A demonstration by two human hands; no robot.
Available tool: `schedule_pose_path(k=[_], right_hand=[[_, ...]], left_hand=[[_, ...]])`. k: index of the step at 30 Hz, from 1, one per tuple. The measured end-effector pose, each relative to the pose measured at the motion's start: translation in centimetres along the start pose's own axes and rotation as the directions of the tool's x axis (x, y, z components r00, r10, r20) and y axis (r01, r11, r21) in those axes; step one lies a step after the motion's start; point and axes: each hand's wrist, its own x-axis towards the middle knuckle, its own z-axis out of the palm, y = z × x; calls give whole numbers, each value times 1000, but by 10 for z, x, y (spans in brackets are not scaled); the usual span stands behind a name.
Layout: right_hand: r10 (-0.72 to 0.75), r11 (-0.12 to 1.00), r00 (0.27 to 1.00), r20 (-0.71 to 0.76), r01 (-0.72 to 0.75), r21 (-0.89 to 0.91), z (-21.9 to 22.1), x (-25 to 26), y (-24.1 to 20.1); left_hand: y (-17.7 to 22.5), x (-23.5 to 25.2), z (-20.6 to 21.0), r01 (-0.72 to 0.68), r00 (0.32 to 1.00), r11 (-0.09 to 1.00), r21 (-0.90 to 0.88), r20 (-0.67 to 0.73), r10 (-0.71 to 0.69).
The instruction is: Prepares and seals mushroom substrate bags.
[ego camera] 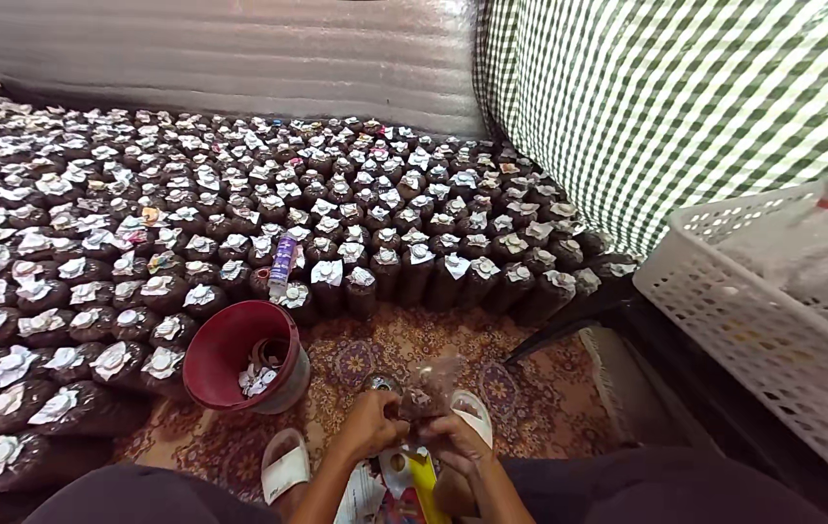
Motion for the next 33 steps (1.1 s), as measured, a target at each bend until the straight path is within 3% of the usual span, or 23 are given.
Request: schedule_pose_path(k=[2, 4, 6, 7, 9, 11, 14, 17, 20, 24, 27, 29, 33], right_hand=[[29, 991, 998, 51, -22, -131, -2, -7, -7], [33, 889, 999, -33, -44, -457, -10, -13, -24], [-9, 592, 974, -228, -179, -786, -29, -9, -41], [-78, 463, 938, -337, -265, -846, -35, -7, -47], [-276, 398, 834, -478, -354, -846, -36, -4, -55], [-382, 416, 793, -474, -310, -855, -27, -3, -58], [-326, 406, 854, -406, -261, -876, -14, 4, -51], [-243, 303, 884, -399, -322, -897, 0, 11, -38], [-217, 240, 903, -370, -318, -917, 20, 17, -26], [-186, 94, 916, -354, -342, -935, 60, 32, -19], [-154, -117, 888, -434, -453, -884, 82, 52, -11], [-167, -230, 873, -459, -487, -843, 87, 64, -4], [-143, -294, 844, -517, -535, -792, 93, 68, -11]], left_hand=[[-1, 0, -2, -16, 999, 998, 53, 29, 14], [-8, -2, -9, -12, 991, 984, 180, 133, -12], [-10, -7, -12, 36, 954, 924, 381, 262, -145], [-12, -9, -8, 73, 924, 877, 475, 300, -239], [-25, -9, 12, 168, 859, 792, 586, 308, -409], [-51, -8, 39, 256, 821, 730, 633, 257, -511], [-77, -9, 69, 327, 771, 677, 659, 229, -595], [-97, -8, 84, 304, 764, 685, 663, 260, -590], [-103, -5, 86, 294, 756, 692, 659, 283, -591], [-99, 1, 67, 424, 724, 669, 610, 216, -655], [-101, 4, 43, 534, 785, 712, 456, 46, -617], [-108, 7, 32, 530, 843, 784, 324, -101, -528], [-108, 16, 25, 457, 885, 866, 204, -201, -420]])
